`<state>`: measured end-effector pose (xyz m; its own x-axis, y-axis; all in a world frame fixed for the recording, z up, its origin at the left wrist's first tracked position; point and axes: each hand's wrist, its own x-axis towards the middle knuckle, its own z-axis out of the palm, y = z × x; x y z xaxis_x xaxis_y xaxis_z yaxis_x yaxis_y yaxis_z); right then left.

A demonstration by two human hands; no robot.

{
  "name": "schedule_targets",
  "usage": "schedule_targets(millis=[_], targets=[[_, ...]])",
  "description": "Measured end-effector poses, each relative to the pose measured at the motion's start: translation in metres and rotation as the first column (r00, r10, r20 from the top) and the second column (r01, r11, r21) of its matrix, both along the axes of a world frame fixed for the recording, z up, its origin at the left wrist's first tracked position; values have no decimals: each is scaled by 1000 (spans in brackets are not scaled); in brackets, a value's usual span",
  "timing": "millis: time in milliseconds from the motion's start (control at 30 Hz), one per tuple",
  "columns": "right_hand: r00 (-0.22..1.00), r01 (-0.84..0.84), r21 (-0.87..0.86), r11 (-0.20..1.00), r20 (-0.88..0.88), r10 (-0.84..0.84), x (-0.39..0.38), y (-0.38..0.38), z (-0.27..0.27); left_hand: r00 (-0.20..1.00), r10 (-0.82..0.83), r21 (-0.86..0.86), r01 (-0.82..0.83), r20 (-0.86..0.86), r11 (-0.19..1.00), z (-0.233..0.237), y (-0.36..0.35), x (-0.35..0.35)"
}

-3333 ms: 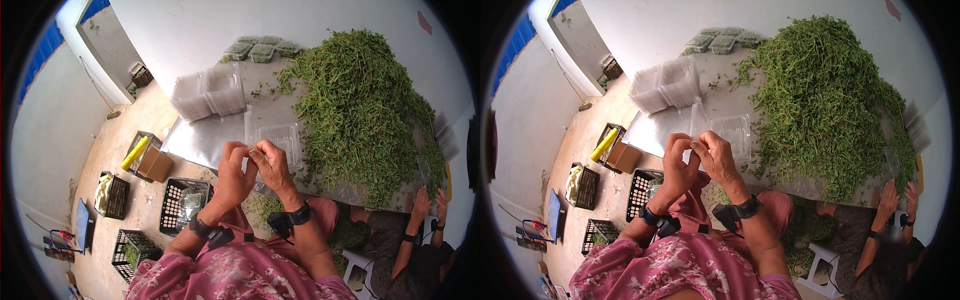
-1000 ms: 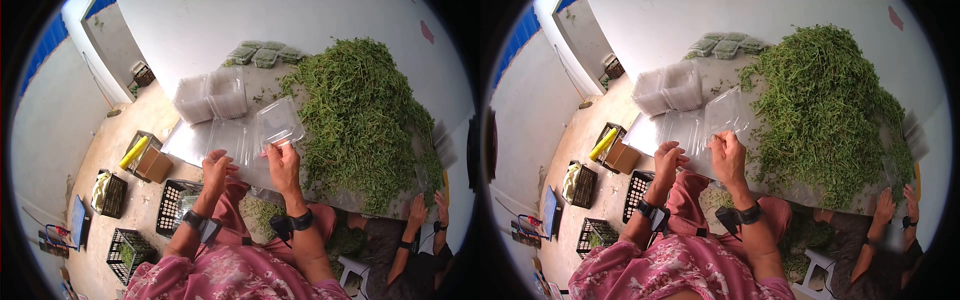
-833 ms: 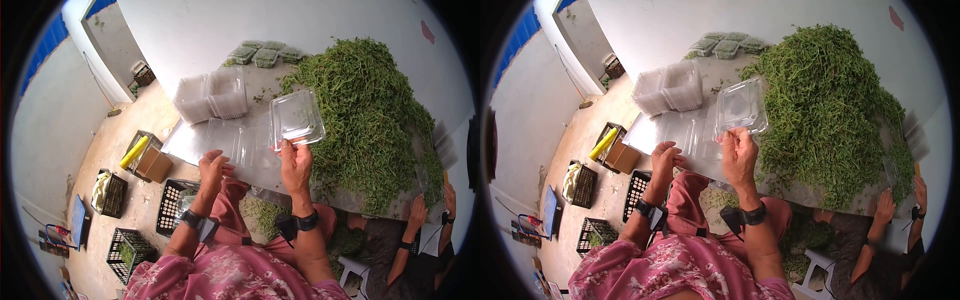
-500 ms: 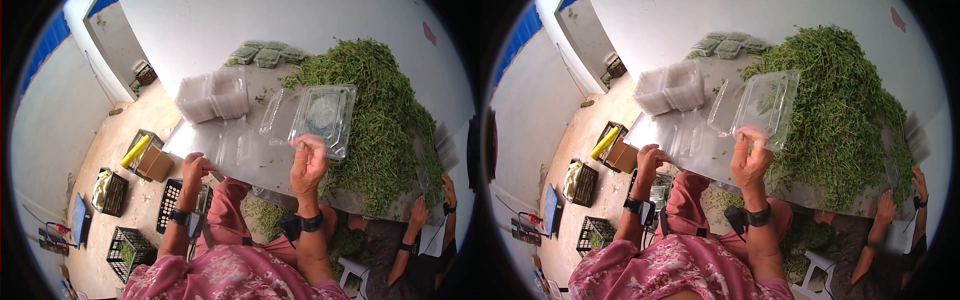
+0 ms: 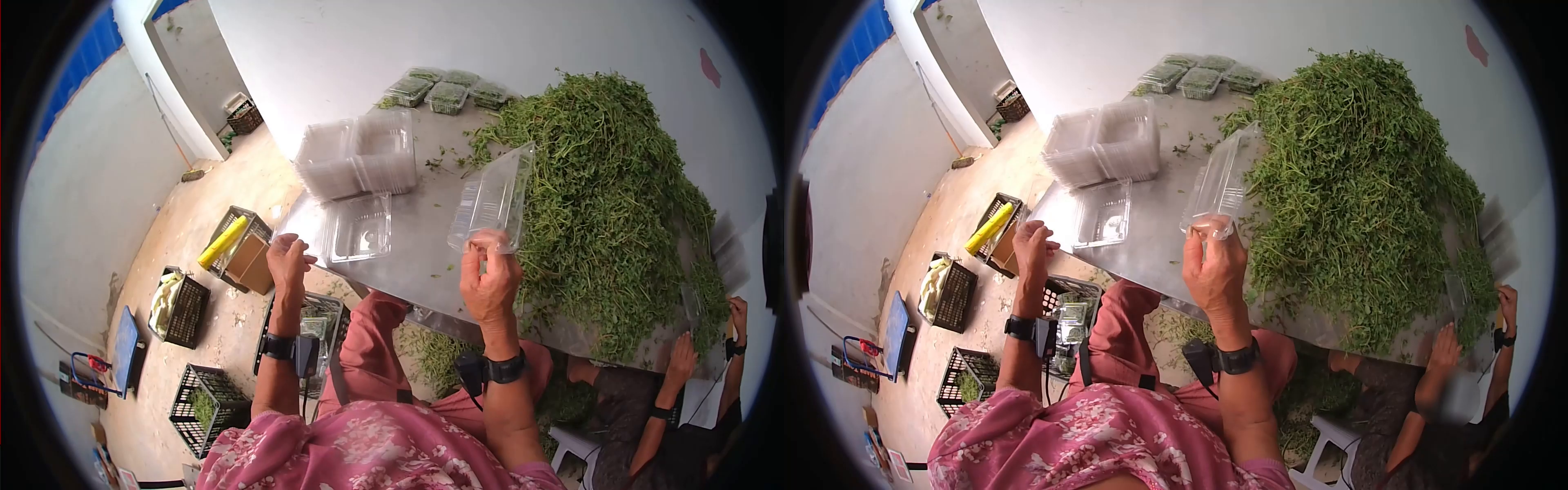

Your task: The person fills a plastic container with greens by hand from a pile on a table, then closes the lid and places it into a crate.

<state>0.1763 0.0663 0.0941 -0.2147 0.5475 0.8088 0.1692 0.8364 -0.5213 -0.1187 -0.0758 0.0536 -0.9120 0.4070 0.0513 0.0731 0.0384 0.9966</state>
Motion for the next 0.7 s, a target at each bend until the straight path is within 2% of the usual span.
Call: schedule_targets(millis=[200, 433, 633, 700], targets=[[994, -105, -63, 992, 32, 107, -6, -4, -5, 985, 138, 24, -136, -104, 990, 0, -7, -7], [991, -122, -76, 990, 46, 126, -9, -6, -6, 965, 205, -5, -208, -166, 978, -9, 5, -24], [989, -123, -71, 990, 68, 128, -11, -8, -7, 889, 237, -22, -267, -392, 963, -19, 13, -47], [988, -132, -69, 989, 75, 138, -12, -7, -8, 895, 255, -3, -276, -366, 961, -23, 14, -43]])
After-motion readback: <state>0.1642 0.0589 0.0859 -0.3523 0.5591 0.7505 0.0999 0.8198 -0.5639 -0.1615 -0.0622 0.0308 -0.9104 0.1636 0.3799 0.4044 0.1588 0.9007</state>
